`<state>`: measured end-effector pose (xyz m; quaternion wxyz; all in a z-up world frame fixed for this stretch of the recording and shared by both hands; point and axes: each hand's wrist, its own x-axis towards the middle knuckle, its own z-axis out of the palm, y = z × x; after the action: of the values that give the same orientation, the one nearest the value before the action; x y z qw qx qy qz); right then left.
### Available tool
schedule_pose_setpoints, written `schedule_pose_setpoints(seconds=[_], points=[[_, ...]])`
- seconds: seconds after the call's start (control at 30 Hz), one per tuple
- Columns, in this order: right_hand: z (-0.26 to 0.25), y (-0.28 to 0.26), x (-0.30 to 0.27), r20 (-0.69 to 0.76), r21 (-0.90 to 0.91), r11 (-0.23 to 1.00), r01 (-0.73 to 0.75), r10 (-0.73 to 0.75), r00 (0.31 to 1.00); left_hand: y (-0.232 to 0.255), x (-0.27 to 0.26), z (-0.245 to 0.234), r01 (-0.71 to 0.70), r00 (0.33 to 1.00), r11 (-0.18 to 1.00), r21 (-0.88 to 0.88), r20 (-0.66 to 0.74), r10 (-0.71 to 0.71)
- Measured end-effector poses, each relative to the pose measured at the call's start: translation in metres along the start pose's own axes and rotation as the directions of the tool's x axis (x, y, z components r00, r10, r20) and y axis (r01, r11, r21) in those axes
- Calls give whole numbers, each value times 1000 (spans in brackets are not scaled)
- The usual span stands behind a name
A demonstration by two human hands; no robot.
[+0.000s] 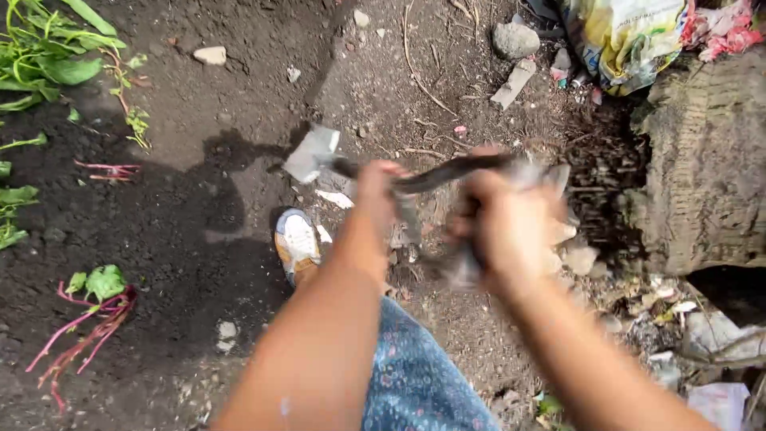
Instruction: Digging and loosening soil in a garden area using a shovel.
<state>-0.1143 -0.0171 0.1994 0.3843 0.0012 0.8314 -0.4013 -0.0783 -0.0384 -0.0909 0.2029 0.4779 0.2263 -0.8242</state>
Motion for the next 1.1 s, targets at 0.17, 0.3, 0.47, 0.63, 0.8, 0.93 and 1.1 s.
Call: schedule_pose_setpoints(seconds=[0.17, 0.3, 0.47, 0.63, 0.8, 0.93, 1.1], points=[[42, -36, 6, 328, 30, 979, 204, -202, 923, 45, -34, 15, -259, 942, 966, -10, 218, 255], [48, -31, -10, 521, -101, 957, 272, -182, 834, 61, 19, -35, -122, 948, 967, -223, 264, 181], [54, 12, -30, 582, -28, 942, 335, -257, 772, 74, 22, -90, -169, 905, 955, -245, 346, 249], [62, -10, -47, 497, -112, 988, 105, -36, 867, 86, 11, -74, -155, 986, 987, -36, 51, 157], [41, -16, -46, 436, 175, 981, 87, -156, 886, 81, -21, -55, -297, 954, 939, 175, 89, 285], [1, -31, -66, 413, 70, 992, 108, -128, 902, 67, -75, -22, -114, 977, 958, -263, 146, 156], [-54, -51, -58, 231, -105, 993, 60, -34, 972, 33, -109, 36, -161, 983, 981, -108, 77, 169]])
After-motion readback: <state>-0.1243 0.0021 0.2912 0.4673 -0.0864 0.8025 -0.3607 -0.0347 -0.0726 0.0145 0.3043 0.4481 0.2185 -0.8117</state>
